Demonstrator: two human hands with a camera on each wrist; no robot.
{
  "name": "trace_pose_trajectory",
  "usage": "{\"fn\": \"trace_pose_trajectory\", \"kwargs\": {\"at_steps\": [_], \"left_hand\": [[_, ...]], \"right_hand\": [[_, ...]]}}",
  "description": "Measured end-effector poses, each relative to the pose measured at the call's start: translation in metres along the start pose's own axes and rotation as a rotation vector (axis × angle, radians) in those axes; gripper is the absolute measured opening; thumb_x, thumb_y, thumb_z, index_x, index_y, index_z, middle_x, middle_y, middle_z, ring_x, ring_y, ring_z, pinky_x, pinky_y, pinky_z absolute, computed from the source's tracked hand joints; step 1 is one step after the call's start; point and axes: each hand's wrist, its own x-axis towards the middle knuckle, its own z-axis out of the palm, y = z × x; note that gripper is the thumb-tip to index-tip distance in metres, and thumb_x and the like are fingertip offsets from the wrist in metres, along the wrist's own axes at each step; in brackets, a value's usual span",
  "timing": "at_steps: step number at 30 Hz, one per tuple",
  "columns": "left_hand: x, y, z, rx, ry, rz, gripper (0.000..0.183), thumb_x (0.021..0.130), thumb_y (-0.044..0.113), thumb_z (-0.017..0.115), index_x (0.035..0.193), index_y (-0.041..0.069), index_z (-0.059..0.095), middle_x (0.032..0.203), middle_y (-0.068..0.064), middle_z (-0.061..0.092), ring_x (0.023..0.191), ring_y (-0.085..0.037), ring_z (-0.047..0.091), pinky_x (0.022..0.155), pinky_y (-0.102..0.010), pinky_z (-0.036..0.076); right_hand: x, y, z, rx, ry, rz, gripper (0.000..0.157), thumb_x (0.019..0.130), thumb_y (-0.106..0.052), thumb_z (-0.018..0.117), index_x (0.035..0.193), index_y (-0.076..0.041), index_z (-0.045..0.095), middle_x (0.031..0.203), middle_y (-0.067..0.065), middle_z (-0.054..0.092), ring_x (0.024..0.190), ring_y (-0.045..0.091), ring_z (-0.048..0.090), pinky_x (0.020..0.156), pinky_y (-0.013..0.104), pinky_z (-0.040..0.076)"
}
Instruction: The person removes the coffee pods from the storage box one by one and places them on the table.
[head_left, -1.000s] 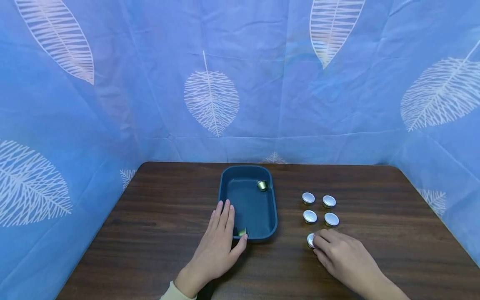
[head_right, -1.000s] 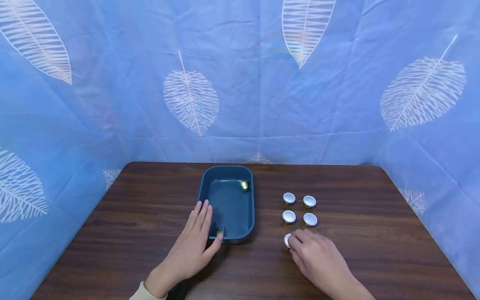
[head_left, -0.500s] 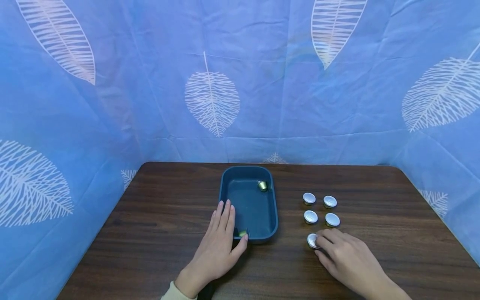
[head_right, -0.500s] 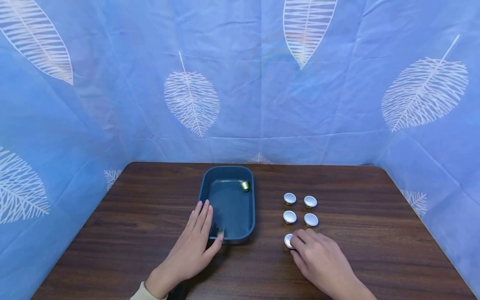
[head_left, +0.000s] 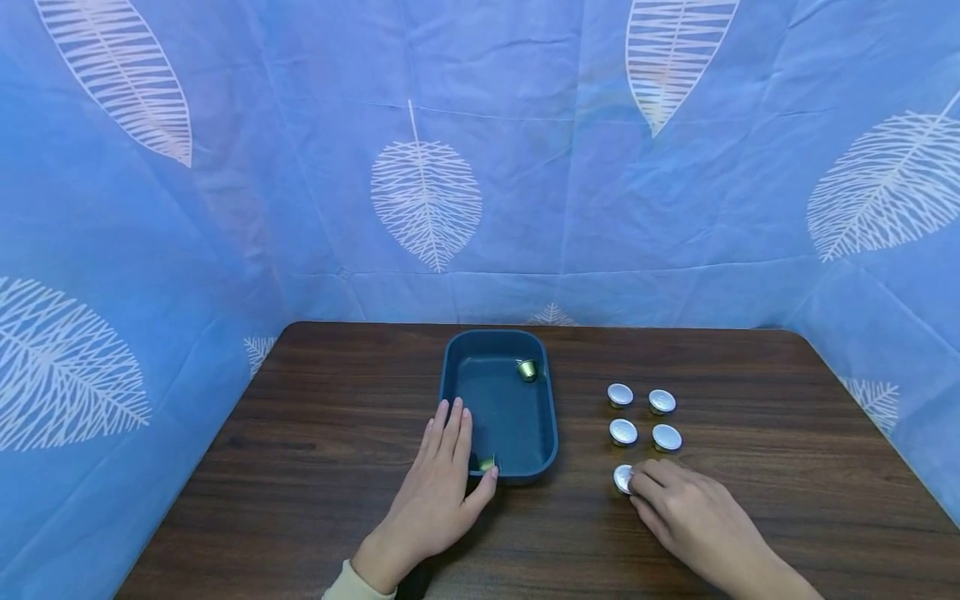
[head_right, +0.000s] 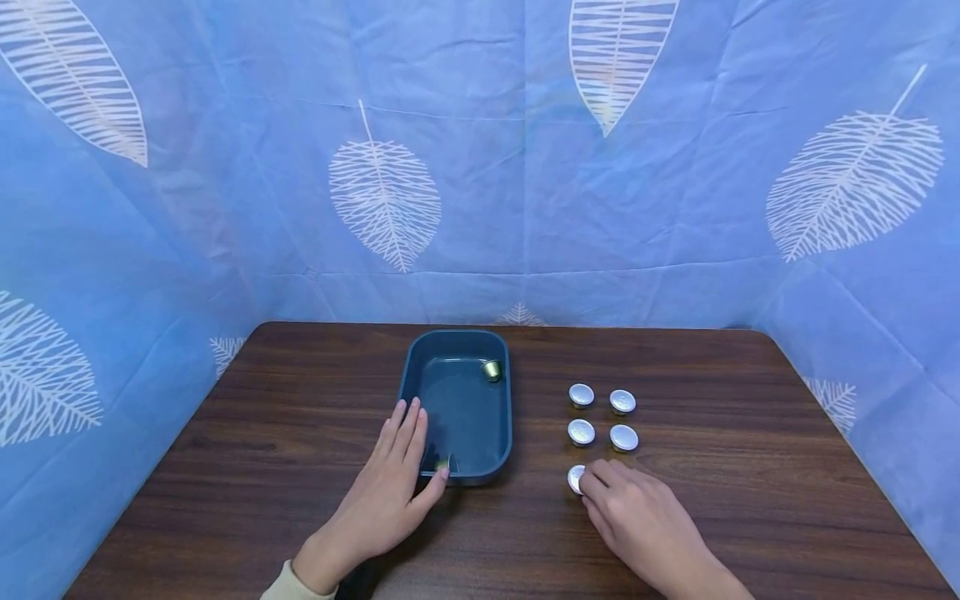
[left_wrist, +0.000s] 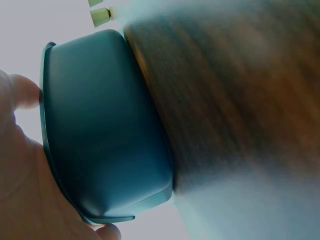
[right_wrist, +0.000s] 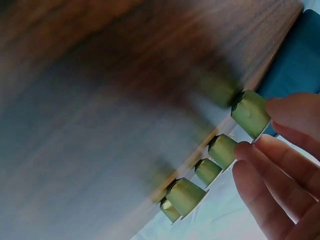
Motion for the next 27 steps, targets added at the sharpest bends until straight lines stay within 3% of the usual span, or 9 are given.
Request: {"fn": "trace_pose_trajectory", "kwargs": {"at_steps": [2, 5, 9, 16, 19, 21, 23, 27], "left_hand": [[0.0, 0.0, 0.0, 0.001, 0.0, -0.001, 0.084, 0.111, 0.054, 0.048, 0.172, 0.003, 0.02, 0.183, -0.014, 0.01, 0.171, -0.032, 0.003, 0.136, -0.057, 0.017], [0.0, 0.0, 0.001, 0.0, -0.003, -0.004, 0.084, 0.11, 0.054, 0.048, 0.172, 0.004, 0.02, 0.183, -0.014, 0.01, 0.171, -0.032, 0.002, 0.136, -0.057, 0.017], [0.0, 0.001, 0.0, 0.0, -0.009, -0.011, 0.085, 0.11, 0.055, 0.048, 0.172, 0.004, 0.02, 0.183, -0.013, 0.01, 0.171, -0.031, 0.001, 0.136, -0.057, 0.017], [0.002, 0.0, -0.001, 0.002, -0.007, -0.005, 0.085, 0.11, 0.056, 0.047, 0.172, 0.004, 0.02, 0.183, -0.013, 0.01, 0.171, -0.031, 0.002, 0.136, -0.057, 0.018], [0.002, 0.0, -0.001, -0.001, -0.008, -0.003, 0.085, 0.11, 0.056, 0.048, 0.172, 0.004, 0.021, 0.183, -0.013, 0.011, 0.171, -0.031, 0.003, 0.135, -0.058, 0.019], [0.001, 0.0, -0.001, -0.001, -0.008, -0.006, 0.085, 0.11, 0.056, 0.048, 0.172, 0.004, 0.021, 0.183, -0.013, 0.011, 0.171, -0.031, 0.003, 0.135, -0.058, 0.019], [0.0, 0.0, 0.0, 0.0, -0.006, -0.008, 0.085, 0.11, 0.056, 0.048, 0.172, 0.004, 0.021, 0.183, -0.013, 0.011, 0.171, -0.031, 0.003, 0.135, -0.058, 0.019], [0.0, 0.0, 0.0, 0.001, 0.002, -0.004, 0.085, 0.11, 0.056, 0.048, 0.172, 0.004, 0.021, 0.183, -0.014, 0.011, 0.171, -0.031, 0.003, 0.136, -0.057, 0.018]], "right_hand": [[0.0, 0.0, 0.0, 0.001, -0.018, 0.002, 0.033, 0.112, -0.041, 0.055, 0.096, -0.02, 0.074, 0.094, -0.013, 0.07, 0.081, 0.003, 0.065, 0.066, 0.025, 0.059], [0.001, 0.0, -0.001, -0.009, -0.017, -0.003, 0.031, 0.11, -0.042, 0.059, 0.097, -0.02, 0.075, 0.095, -0.011, 0.071, 0.081, 0.005, 0.066, 0.065, 0.026, 0.059], [0.004, 0.001, -0.004, -0.028, 0.032, -0.017, 0.066, 0.114, -0.055, 0.024, 0.093, -0.017, 0.074, 0.091, -0.009, 0.07, 0.076, 0.007, 0.064, 0.06, 0.026, 0.056], [0.02, 0.001, -0.012, -0.036, 0.034, -0.02, 0.07, 0.112, -0.057, 0.021, 0.09, -0.017, 0.074, 0.089, -0.008, 0.07, 0.075, 0.006, 0.064, 0.061, 0.027, 0.057], [0.03, 0.0, -0.016, -0.017, 0.008, -0.025, 0.038, 0.11, -0.048, 0.056, 0.089, -0.021, 0.072, 0.088, -0.011, 0.068, 0.075, 0.003, 0.059, 0.06, 0.023, 0.053], [0.037, -0.002, -0.018, -0.007, -0.003, -0.034, 0.018, 0.097, -0.036, 0.079, 0.09, -0.021, 0.071, 0.089, -0.011, 0.067, 0.074, 0.002, 0.057, 0.059, 0.022, 0.05], [0.045, -0.003, -0.02, -0.011, -0.014, -0.051, 0.024, 0.08, -0.024, 0.093, 0.093, -0.02, 0.073, 0.093, -0.009, 0.07, 0.075, 0.004, 0.061, 0.059, 0.023, 0.051], [0.062, -0.005, -0.022, -0.034, -0.066, -0.066, 0.035, 0.077, -0.025, 0.097, 0.104, -0.014, 0.077, 0.105, -0.001, 0.076, 0.086, 0.013, 0.072, 0.065, 0.029, 0.059]]}}
